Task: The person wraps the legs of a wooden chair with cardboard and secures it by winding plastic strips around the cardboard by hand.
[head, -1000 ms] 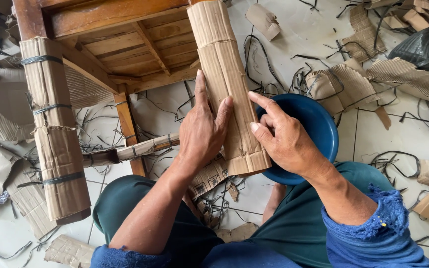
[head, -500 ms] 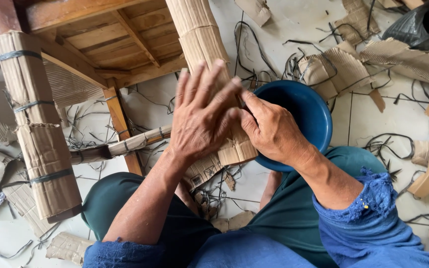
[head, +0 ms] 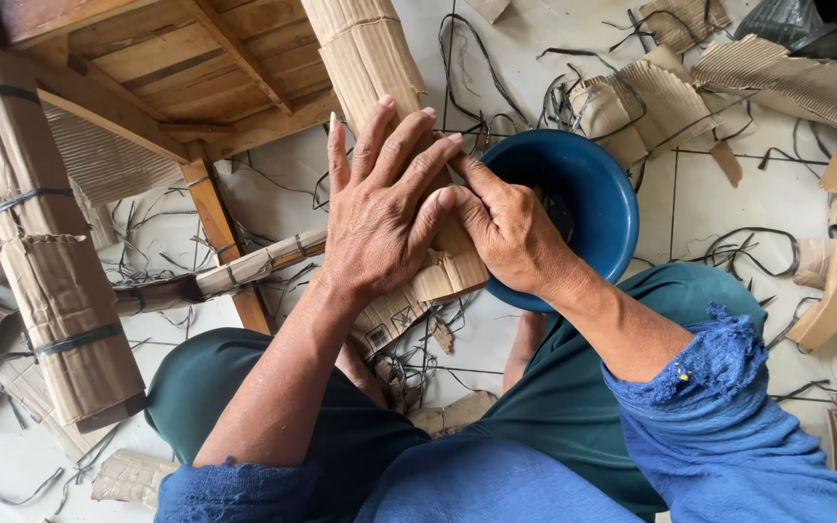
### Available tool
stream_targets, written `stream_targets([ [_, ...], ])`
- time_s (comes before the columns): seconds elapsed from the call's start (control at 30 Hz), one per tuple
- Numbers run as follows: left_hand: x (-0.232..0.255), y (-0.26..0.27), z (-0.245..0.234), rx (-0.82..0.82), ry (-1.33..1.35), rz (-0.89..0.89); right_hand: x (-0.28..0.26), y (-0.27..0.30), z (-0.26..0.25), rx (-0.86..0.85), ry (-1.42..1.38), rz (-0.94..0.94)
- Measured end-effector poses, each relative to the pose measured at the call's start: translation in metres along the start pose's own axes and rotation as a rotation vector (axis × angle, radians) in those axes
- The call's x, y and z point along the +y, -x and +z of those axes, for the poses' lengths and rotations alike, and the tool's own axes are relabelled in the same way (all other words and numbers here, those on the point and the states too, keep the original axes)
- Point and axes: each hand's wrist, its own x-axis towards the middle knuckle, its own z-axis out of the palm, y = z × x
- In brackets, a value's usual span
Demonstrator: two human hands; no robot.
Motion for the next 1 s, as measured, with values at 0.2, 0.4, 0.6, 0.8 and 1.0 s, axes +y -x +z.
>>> stream_targets([
  [0.2, 0.008, -0.002, -0.009, 0.019, 0.025, 0.028, -0.01, -0.004, -0.011, -0.026, 0.059, -0.078],
  [0.4, 0.009, -0.002, -0.011, -0.005, 0.055, 0.008, -0.006, 0.001, -0.022, 0.045, 0.181, -0.09],
  [0.6, 0.007, -0.001, -0.011, -0.005, 0.05, 0.026, 0.002, -0.005, -0.034, -0.102, 0.051, -0.057],
  [0.8, 0.001, 0.003, -0.006, -0.039, 0.148, -0.011, 0.091, -0.024, -0.042, -0.082, 0.547, 0.212],
  [1.0, 0.0, 0.009, -0.015, 0.168, 0.261, -0.089, 0.186, -0.035, -0.009, -0.233, 0.531, 0.468],
])
